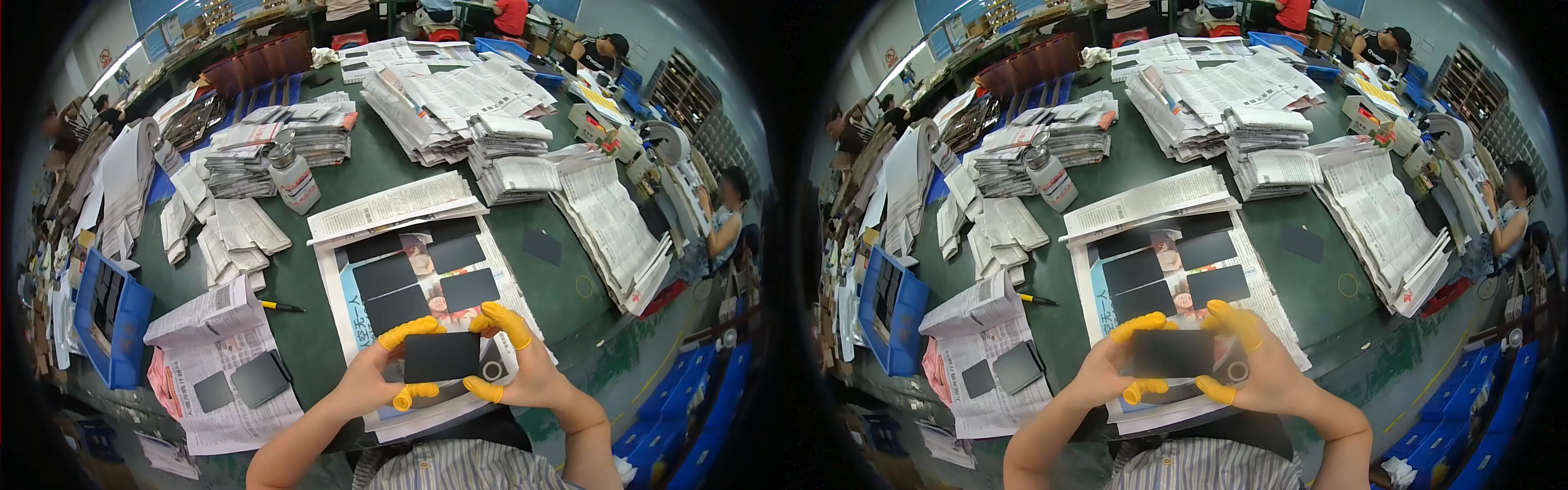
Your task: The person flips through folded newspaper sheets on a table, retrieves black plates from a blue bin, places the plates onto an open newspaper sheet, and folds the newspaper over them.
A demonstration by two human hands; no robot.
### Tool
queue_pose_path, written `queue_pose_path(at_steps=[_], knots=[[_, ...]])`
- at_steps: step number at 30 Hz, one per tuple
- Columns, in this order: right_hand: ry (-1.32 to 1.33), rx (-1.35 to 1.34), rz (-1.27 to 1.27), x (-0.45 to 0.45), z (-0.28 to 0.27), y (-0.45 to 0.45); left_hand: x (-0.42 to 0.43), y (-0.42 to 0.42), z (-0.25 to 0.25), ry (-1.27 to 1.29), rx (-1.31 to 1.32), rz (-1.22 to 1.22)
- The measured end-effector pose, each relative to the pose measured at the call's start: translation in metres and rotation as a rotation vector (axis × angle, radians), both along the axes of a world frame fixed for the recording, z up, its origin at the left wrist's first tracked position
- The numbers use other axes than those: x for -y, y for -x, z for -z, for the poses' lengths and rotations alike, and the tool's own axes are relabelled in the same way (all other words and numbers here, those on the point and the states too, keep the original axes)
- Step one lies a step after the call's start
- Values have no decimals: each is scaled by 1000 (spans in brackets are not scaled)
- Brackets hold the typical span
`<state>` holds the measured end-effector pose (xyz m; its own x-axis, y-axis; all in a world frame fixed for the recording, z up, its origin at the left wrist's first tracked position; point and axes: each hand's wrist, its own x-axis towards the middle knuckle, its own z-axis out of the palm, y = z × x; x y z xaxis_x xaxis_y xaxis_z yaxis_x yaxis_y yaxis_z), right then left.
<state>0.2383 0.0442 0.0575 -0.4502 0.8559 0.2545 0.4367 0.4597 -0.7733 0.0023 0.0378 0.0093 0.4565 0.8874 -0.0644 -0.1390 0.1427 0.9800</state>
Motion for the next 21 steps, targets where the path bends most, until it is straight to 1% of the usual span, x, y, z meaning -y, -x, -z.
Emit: queue_pose_path(at_steps=[1, 3, 6, 8, 9, 12, 14, 15, 17, 18, 19, 21], knots=[[-6, -3, -5, 1, -1, 1, 0, 0, -1, -2, -3, 2], [-17, -9, -9, 2, -1, 2, 0, -2, -5, 39, 157, -9], [-25, -67, -12, 4, -3, 1, 0, -3, -4, 67, 227, -13], [143, -139, -45, 5, -5, 0, 1, -1, -5, 110, 242, -11], [141, -138, -41, 5, -6, 0, 1, 0, -5, 155, 259, -12], [64, -93, -33, 2, -7, 3, 2, 0, -4, 221, 324, -51], [-113, 36, -36, 0, -10, 6, 3, 0, 0, 187, 305, -49], [-117, 35, -37, -1, -9, 5, 3, 0, 0, 156, 288, -50], [-411, 264, -91, -5, -4, 2, 2, 0, -2, 150, 274, -32], [-477, 218, -81, -7, -3, 4, 2, 0, -3, 146, 263, -13], [-481, 217, -82, -6, 0, 3, 1, 0, -3, 143, 262, -14], [-295, 55, -22, 0, 7, -1, -1, 0, -3, 1, 190, 53]])
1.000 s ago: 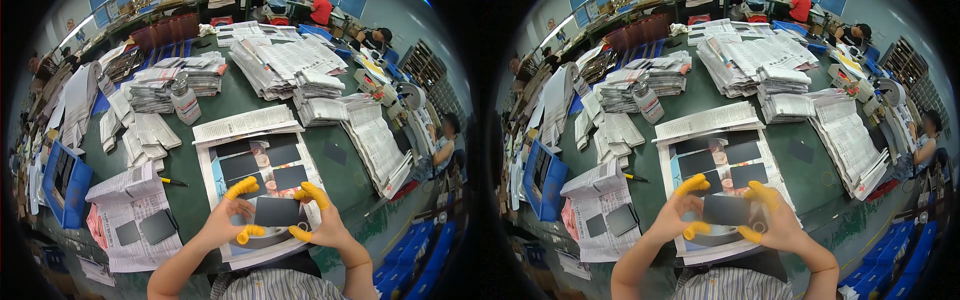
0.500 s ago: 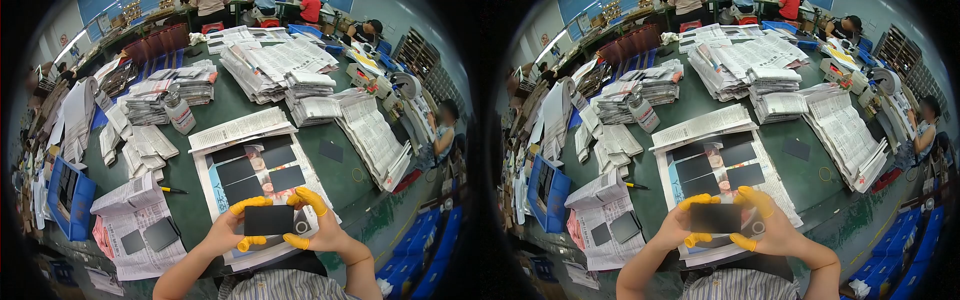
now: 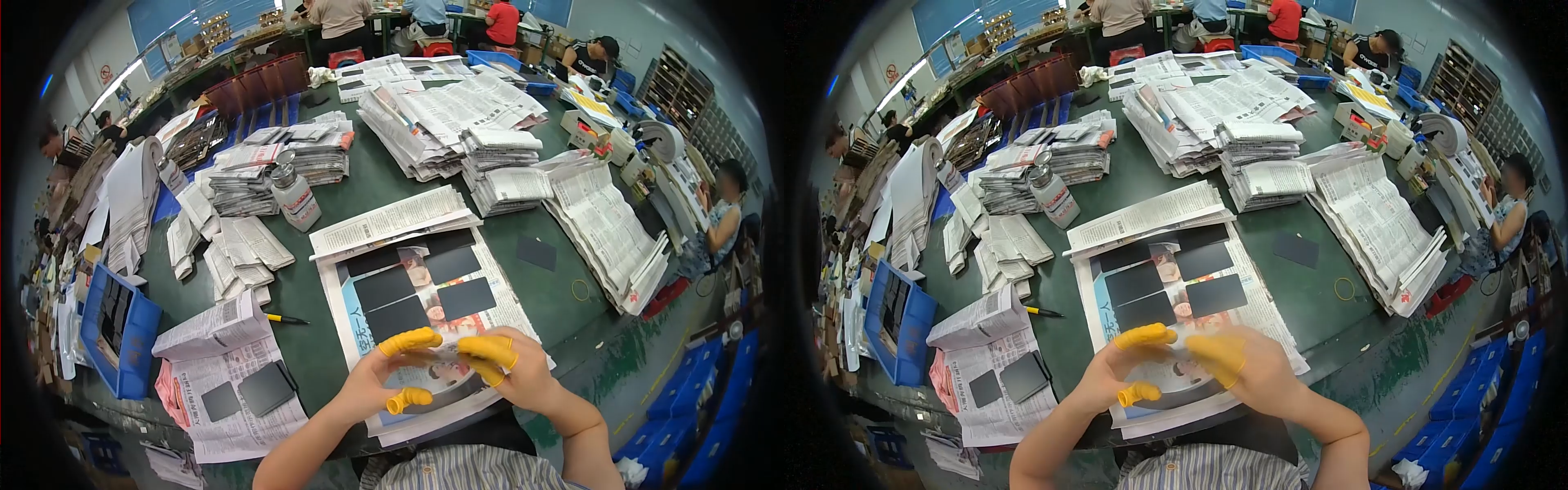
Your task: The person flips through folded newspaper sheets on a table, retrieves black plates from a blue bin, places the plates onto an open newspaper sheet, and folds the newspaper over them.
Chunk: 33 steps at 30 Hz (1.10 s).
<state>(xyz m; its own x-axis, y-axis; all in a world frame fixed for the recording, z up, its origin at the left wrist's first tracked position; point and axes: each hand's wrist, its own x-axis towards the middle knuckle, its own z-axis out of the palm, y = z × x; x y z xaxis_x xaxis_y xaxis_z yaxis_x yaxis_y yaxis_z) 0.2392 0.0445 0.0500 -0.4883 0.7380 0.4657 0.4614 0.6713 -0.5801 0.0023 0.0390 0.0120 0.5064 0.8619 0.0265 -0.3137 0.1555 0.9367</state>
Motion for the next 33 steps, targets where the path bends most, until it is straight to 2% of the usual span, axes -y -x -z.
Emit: queue_pose_path(at_steps=[1, 2, 4, 8, 18, 20, 21, 23, 33], knots=[[294, -100, 70, 7, -7, 2, 2, -2, 2, 1, -9, -58], [293, -99, 70, 7, -7, 2, 2, -1, 1, 1, -8, -58], [641, -266, 82, 6, -8, 0, 3, -2, -2, 92, -15, -62], [823, -356, 36, 3, -5, -3, 3, 2, 0, 80, 3, 2], [851, -353, -4, 9, -3, -3, 8, -3, -2, -82, -68, -115], [655, -256, 7, 11, -10, 2, 8, -2, -1, -78, -78, -94], [648, -252, 6, 11, -11, 2, 8, -2, -3, -86, -74, -96], [392, -95, 40, 12, -12, 3, 9, -4, -7, -88, -61, -94], [185, 201, 124, 24, -35, 17, 19, -3, -20, -181, -13, -75]])
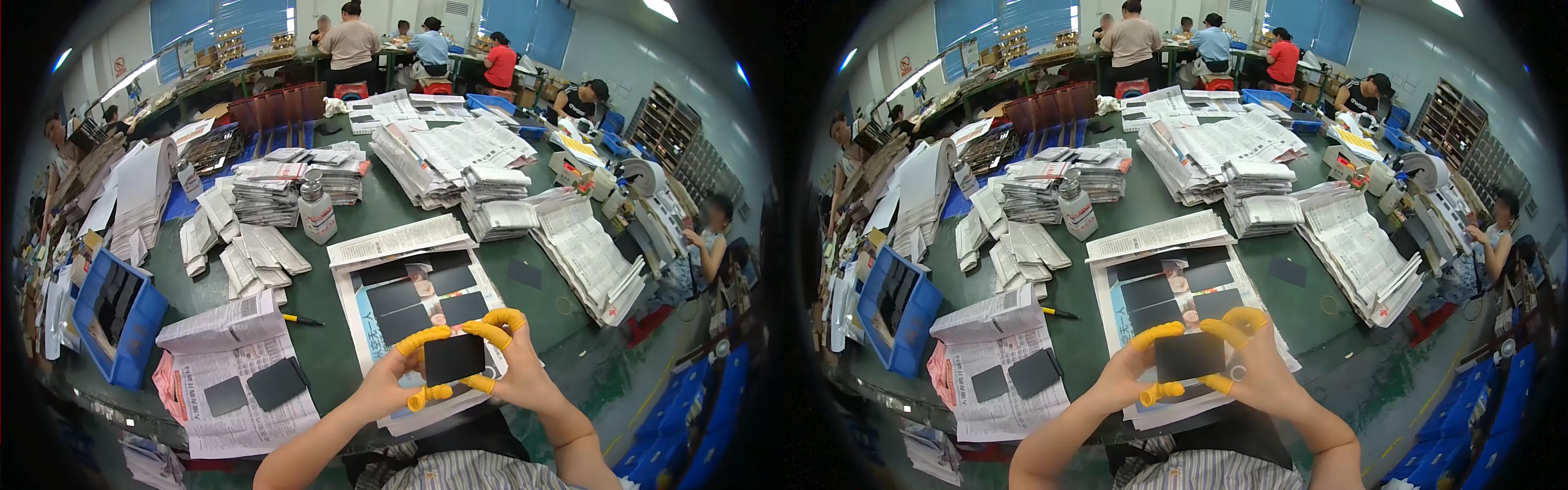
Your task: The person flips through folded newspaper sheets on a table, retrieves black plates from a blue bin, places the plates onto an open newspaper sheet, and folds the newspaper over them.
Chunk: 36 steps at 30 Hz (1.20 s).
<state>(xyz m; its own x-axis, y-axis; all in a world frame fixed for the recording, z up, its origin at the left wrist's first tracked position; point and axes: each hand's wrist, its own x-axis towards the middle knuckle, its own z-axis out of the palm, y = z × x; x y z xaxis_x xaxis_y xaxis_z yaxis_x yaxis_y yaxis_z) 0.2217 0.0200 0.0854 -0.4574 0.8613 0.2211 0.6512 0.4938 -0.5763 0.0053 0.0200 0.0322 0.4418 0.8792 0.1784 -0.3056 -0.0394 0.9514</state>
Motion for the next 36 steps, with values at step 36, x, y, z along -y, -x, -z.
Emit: queue_pose_path(at_steps=[36], knots=[[693, -791, -134, -5, 35, -7, 1, 5, -6, 12, 109, 18]])
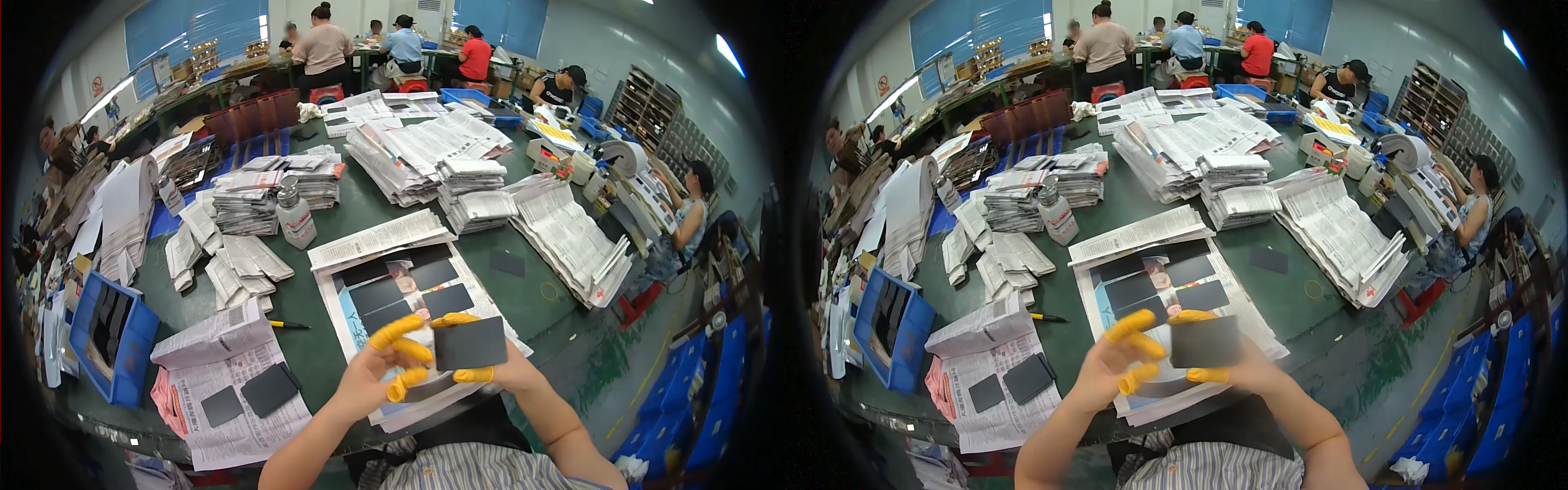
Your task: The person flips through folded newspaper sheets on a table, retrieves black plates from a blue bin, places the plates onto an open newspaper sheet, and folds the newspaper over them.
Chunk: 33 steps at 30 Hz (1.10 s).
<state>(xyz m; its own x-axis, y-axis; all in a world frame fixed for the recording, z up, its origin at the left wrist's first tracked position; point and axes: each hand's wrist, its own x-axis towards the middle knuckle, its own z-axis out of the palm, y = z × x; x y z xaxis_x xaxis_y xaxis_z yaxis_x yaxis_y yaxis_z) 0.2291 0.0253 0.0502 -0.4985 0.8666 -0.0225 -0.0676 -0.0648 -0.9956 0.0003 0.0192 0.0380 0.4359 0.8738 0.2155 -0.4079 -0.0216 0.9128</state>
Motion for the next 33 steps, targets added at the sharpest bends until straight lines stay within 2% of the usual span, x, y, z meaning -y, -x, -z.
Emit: queue_pose_path(at_steps=[3, 6, 10, 12, 13, 15, 19, 22, 24, 28, 33], knots=[[59, -147, -37, 6, -10, 7, -4, 2, 1, -165, -267, -373], [58, -112, -135, 4, -15, 5, -10, 4, 0, -116, -349, -491], [41, -130, -159, 3, -7, 4, -17, 8, 9, -165, -482, -511], [45, -154, -123, 4, -8, 7, -19, 9, 10, -437, -823, -586], [48, -170, -89, 3, -8, 7, -20, 9, 12, -436, -825, -586], [78, -166, -84, 1, 2, 5, -22, 9, 17, -801, -1099, -674], [116, -179, -53, 0, 9, 0, -25, 6, 25, -803, -1142, -634], [89, -200, -11, 1, 13, -6, -27, 6, 32, -805, -1273, -640], [114, -230, 31, 1, 15, -12, -26, 7, 34, -777, -1495, -581], [167, -268, 220, 15, 9, -40, -21, 0, 24, -717, -1424, -539], [107, -249, 354, 36, 2, -73, -19, -5, 25, -649, -1340, -492]])
